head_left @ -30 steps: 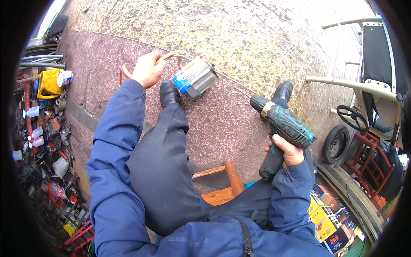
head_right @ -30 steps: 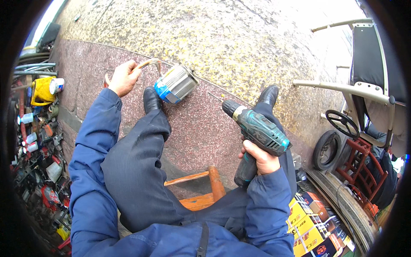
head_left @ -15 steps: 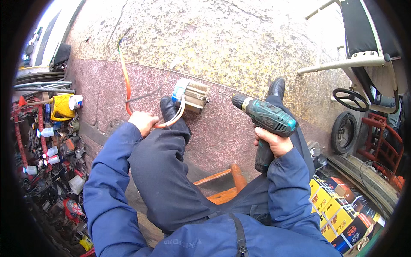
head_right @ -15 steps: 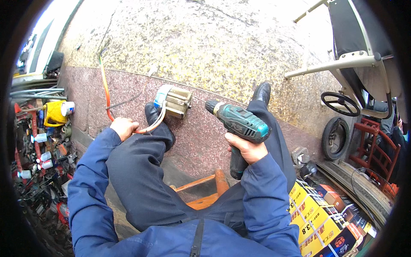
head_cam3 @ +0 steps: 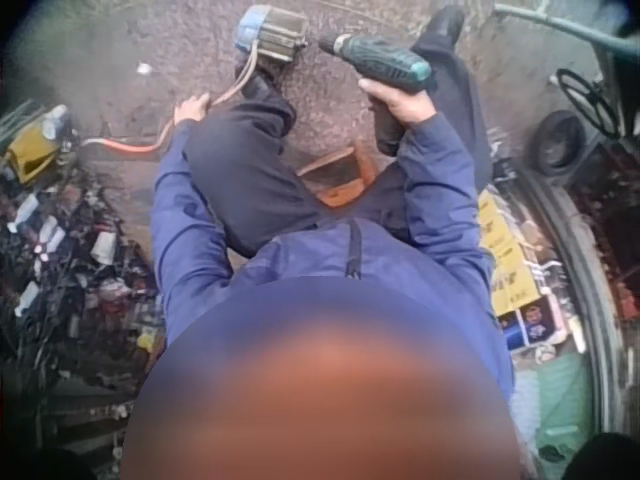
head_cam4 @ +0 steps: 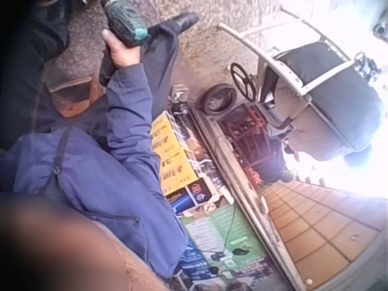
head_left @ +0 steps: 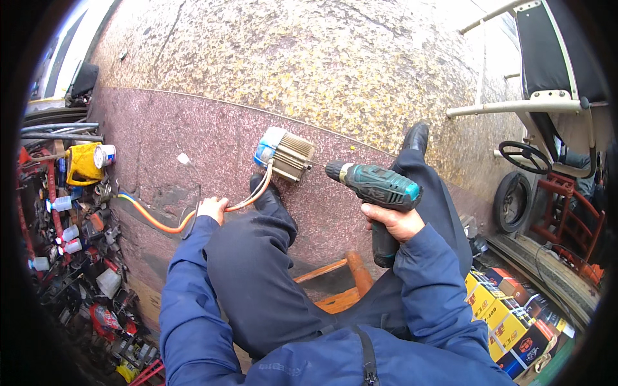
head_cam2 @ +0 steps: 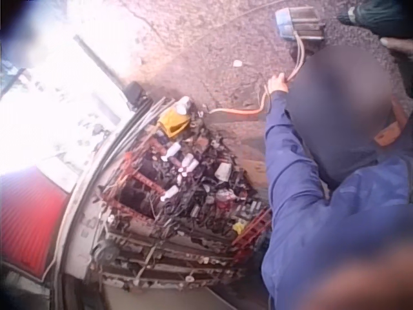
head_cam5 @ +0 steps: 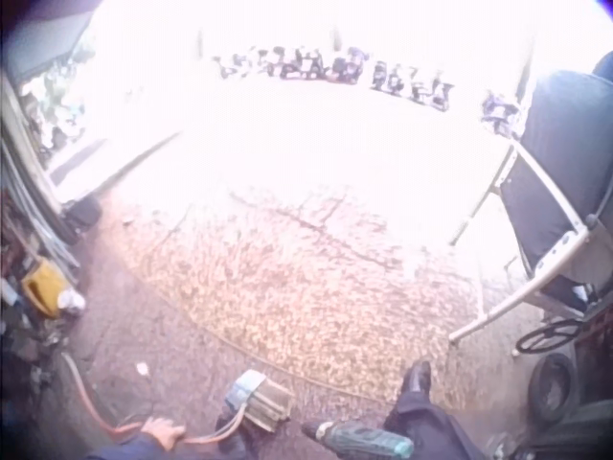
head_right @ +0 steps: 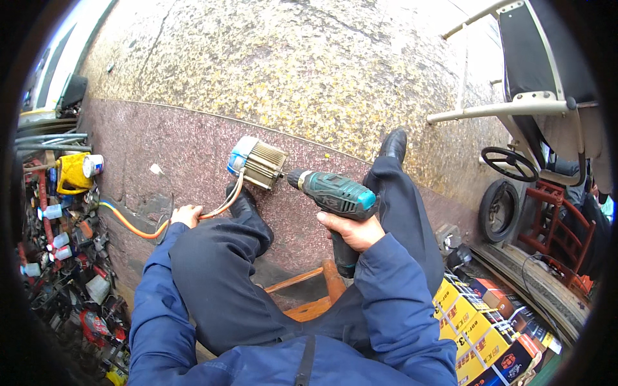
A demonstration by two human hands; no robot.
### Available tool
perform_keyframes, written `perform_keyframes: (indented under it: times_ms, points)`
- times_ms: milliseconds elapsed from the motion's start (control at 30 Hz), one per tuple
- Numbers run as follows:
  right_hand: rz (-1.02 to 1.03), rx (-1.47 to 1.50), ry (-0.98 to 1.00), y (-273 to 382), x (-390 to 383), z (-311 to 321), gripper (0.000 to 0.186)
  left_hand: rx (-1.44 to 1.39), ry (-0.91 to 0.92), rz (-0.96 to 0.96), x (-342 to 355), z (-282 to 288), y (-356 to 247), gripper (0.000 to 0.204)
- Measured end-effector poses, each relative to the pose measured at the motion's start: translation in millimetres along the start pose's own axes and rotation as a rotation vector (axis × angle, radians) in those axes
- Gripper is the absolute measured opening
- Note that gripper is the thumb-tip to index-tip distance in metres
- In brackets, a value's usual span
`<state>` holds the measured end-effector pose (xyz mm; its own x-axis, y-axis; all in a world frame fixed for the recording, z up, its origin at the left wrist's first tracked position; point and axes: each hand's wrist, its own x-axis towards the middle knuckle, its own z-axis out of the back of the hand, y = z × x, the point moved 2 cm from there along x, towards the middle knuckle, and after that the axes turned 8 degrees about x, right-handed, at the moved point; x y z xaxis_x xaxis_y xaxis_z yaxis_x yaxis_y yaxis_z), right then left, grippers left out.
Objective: The person removes a head-mounted camera, then sits and uses a cordless drill to remove screws from a small electric motor. They detach the motor housing, inspect the interior, and use a metal rod to probe inside the motor. The person then puts on work gloves and continues handling the motor components.
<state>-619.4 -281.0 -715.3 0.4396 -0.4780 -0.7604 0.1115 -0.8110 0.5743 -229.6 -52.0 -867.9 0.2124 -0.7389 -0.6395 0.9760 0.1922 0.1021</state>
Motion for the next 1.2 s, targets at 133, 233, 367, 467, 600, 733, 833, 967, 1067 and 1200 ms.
perform_keyframes:
  times_ms: [133, 233, 367, 467, 600, 733, 833, 967, 1067, 1200]
  points:
    - [-0.022, -0.046, 0.009, -0.6, 22.5, -20.0, 0.023, -0.024, 0.038, 0.052, -4.3, -34.3, 10.7, 0.010]
    - [-0.046, -0.106, 0.044, -1.4, 42.5, -37.7, 0.019, -0.007, 0.085, 0.116, -7.4, -53.8, 17.2, 0.019]
    - [-0.114, -0.164, 0.024, -8.0, 59.6, -62.0, 0.024, -0.058, 0.094, 0.196, -8.2, -62.2, 14.8, 0.022]
    - [-0.126, -0.276, 0.066, -13.5, 64.3, -78.6, 0.029, -0.297, -0.011, 0.248, -4.9, -50.1, 3.3, 0.020]
    - [-0.018, -0.437, 0.116, -20.1, 70.2, -95.7, 0.041, -1.169, -0.176, 0.263, -5.5, 3.3, -8.2, 0.017]
    - [0.095, -0.562, 0.166, -25.6, 80.5, -105.5, 0.044, -1.671, -0.385, 0.120, -34.7, 116.9, 15.7, 0.011]
    - [0.072, -0.639, 0.135, -31.4, 87.2, -108.2, 0.043, -1.711, -0.726, 0.048, -72.0, 213.1, 38.7, 0.010]
    - [0.068, -0.661, 0.123, -40.0, 93.2, -110.8, 0.039, -1.864, -1.260, -0.097, -80.0, 277.4, 13.3, 0.010]
    - [0.115, -0.665, 0.142, -45.5, 96.4, -110.6, 0.039, -1.720, -1.239, 0.168, -52.5, 272.0, -7.9, 0.008]
    - [0.125, -0.667, 0.150, -48.6, 97.4, -110.0, 0.040, -1.580, -1.161, 0.435, -30.9, 247.4, 0.2, 0.012]
